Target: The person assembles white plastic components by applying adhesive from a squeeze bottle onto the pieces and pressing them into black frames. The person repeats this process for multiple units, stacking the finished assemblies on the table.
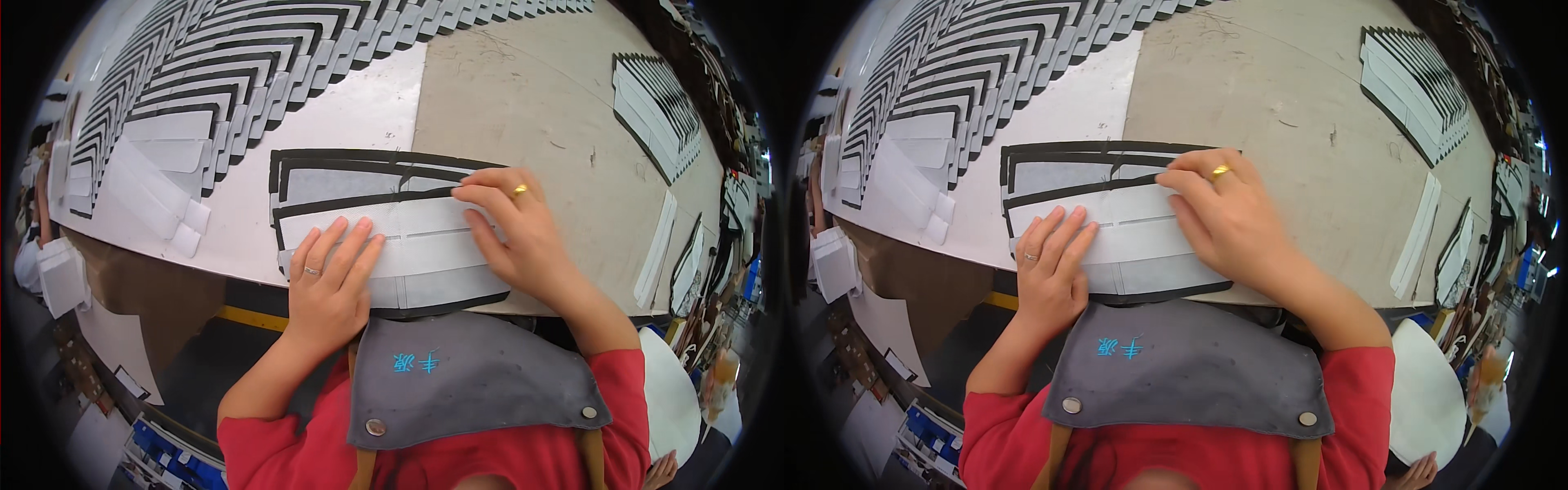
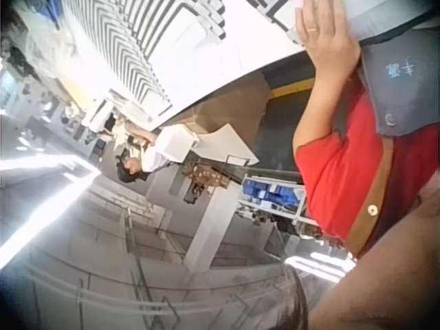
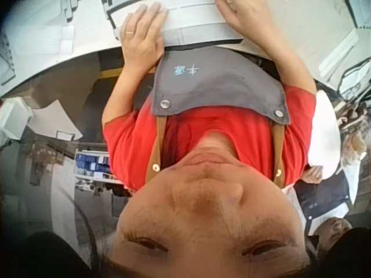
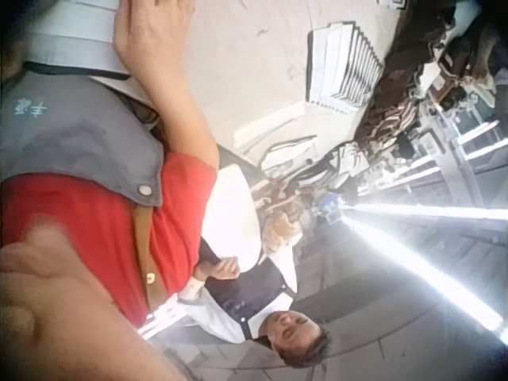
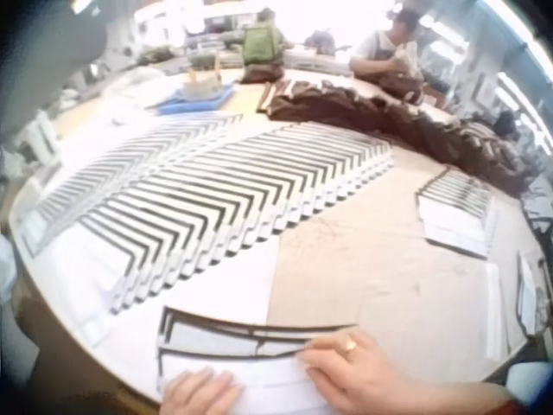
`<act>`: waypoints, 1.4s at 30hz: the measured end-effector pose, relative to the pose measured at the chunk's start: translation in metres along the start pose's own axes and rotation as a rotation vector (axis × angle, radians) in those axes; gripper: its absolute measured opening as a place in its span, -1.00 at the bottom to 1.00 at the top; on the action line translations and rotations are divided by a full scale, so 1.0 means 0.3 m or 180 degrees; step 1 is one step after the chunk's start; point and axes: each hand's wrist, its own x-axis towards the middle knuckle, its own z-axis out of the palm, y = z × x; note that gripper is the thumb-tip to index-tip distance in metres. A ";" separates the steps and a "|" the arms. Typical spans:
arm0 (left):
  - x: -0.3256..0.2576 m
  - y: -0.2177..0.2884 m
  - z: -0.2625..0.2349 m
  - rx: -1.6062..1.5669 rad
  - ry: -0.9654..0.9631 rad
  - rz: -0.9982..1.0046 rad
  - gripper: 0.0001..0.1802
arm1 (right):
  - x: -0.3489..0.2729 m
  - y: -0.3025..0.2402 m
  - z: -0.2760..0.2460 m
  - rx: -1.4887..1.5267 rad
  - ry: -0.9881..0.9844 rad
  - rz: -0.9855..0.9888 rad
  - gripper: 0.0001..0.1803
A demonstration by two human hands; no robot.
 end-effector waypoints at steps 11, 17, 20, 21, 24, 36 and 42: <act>0.022 -0.001 0.014 0.0309 0.0088 0.0048 -0.48 | 0.081 0.025 0.116 0.0300 -0.0156 -0.0464 -0.87; 0.039 -0.012 0.023 0.0115 0.0094 0.0058 -0.54 | 0.068 0.025 0.121 0.0064 -0.0127 -0.0714 -0.88; 0.060 -0.014 0.018 0.0204 0.0182 0.0276 -0.67 | 0.092 0.029 0.125 0.0600 -0.0122 -0.0298 -0.87; 0.069 -0.017 0.014 0.0278 0.0221 0.0387 -0.73 | 0.097 0.030 0.121 0.0633 -0.0194 -0.0237 -0.86; 0.064 -0.031 0.021 -0.0103 0.0091 0.0585 -0.82 | 0.108 0.033 0.111 0.0676 -0.0368 -0.0079 -0.83; 0.005 0.039 0.001 -0.0237 -0.0550 -0.0319 -0.35 | 0.110 0.003 0.132 0.0008 -0.0382 0.0109 -0.72; -0.071 -0.007 -0.008 0.0439 -0.0217 -0.0855 -0.34 | 0.120 0.007 0.089 0.0506 -0.0600 0.0098 -0.79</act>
